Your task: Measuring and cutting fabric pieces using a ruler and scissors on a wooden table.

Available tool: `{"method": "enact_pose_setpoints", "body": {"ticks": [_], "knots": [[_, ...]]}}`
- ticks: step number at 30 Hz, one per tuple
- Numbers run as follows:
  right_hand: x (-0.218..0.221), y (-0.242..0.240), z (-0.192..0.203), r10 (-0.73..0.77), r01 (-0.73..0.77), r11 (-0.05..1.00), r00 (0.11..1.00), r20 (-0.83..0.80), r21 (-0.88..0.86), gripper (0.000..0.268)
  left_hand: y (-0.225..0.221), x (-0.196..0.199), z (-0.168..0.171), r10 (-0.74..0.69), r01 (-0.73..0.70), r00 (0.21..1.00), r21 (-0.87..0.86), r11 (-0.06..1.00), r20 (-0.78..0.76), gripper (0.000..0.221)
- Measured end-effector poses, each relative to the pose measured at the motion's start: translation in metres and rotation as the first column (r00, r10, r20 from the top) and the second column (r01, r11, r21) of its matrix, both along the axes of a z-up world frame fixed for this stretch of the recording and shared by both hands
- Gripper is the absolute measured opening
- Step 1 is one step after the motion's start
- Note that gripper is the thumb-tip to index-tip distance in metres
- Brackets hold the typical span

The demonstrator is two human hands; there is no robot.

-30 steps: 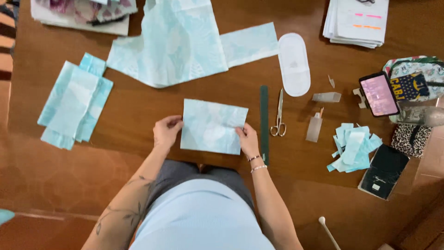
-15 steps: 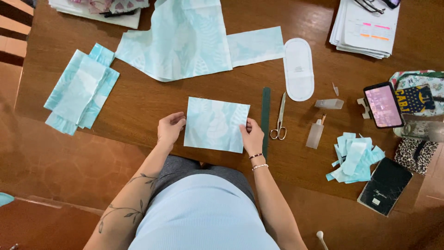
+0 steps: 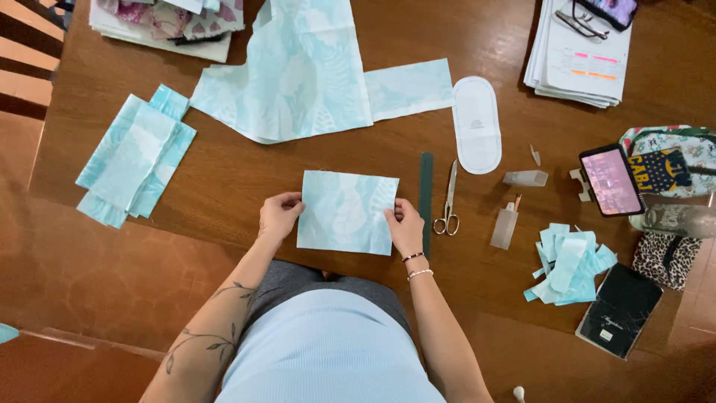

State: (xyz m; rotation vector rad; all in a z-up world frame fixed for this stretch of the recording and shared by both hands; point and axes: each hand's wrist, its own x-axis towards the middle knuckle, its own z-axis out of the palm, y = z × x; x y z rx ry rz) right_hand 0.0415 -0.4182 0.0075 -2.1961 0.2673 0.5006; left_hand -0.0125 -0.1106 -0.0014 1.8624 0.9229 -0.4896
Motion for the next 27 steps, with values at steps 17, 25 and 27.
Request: {"method": "enact_pose_setpoints", "body": {"ticks": [17, 25, 27], "knots": [[-0.009, 0.003, 0.009, -0.09, 0.089, 0.993, 0.996, 0.005, 0.075, 0.036, 0.001, -0.001, 0.042, 0.126, -0.122, 0.99, -0.062, 0.991, 0.061, 0.027], [-0.011, -0.002, 0.011, -0.127, 0.129, 0.989, 0.991, -0.033, 0.073, 0.031, 0.004, -0.007, 0.05, 0.241, -0.22, 0.965, -0.186, 0.958, 0.103, 0.028], [-0.011, 0.0, 0.014, -0.127, 0.13, 0.99, 0.991, -0.047, 0.063, 0.033, 0.001, -0.007, 0.052, 0.263, -0.239, 0.959, -0.201, 0.95, 0.101, 0.027]]}}
